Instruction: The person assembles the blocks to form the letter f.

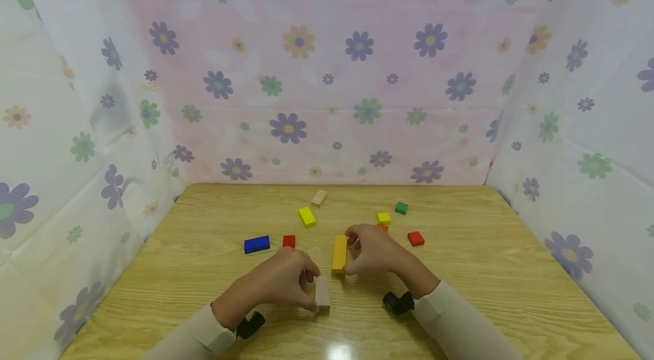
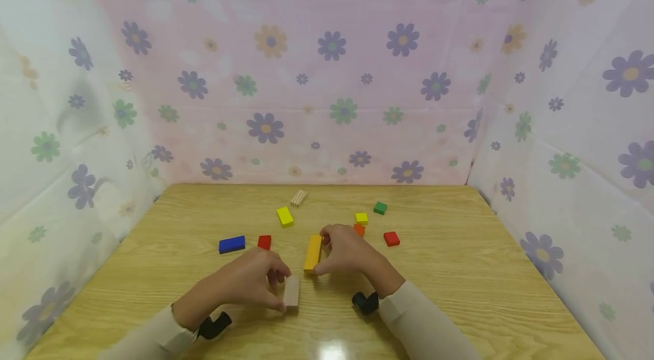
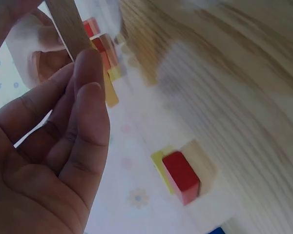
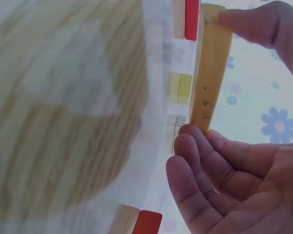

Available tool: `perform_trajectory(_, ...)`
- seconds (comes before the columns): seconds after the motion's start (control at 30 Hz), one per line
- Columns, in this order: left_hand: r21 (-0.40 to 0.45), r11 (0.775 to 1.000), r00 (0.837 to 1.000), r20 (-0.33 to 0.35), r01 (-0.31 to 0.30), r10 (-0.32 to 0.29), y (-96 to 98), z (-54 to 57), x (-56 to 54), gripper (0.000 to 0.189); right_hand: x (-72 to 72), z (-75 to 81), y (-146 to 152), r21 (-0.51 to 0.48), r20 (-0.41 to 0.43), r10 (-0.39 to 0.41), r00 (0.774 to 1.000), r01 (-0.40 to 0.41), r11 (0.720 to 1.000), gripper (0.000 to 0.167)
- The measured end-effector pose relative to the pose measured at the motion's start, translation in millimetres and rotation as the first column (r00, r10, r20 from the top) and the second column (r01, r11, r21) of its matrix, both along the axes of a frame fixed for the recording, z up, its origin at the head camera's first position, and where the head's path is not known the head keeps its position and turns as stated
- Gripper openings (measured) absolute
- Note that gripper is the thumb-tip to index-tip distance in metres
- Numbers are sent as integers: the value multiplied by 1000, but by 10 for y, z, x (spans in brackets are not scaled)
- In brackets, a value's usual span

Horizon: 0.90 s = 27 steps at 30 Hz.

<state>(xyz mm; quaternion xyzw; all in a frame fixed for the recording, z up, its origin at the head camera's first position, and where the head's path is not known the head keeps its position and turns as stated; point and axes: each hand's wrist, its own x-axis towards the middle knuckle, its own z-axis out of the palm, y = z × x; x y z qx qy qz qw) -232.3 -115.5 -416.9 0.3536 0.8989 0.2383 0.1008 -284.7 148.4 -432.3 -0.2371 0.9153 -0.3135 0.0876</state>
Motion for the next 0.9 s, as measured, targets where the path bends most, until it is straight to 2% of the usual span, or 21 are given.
perform_trajectory(0.07,2,1000,1000,7,-8,8,50,-13,-8,52,-12,-9,-5,-4,-2,2,1000,-2,1000,78)
perform_trajectory(0.23,49,998,997,73,-44,40,147,-51,5,54,-41,-38,-18,-2,-7,12,1000,-12,1000,78)
perform_trajectory(0.5,100,991,983,171,-90,72,181,-128,11,52,-41,-68,-31,42,7,9,1000,-9,999,79)
perform_trajectory(0.77,89,993,985,163,-77,61,196,-151,12,33,-43,-65,-38,51,23,7,1000,-8,999,80)
perform_trajectory(0.9,79,992,980,184,-95,79,207,-138,35,39,-48,-80,-44,53,41,-2,999,0,999,81)
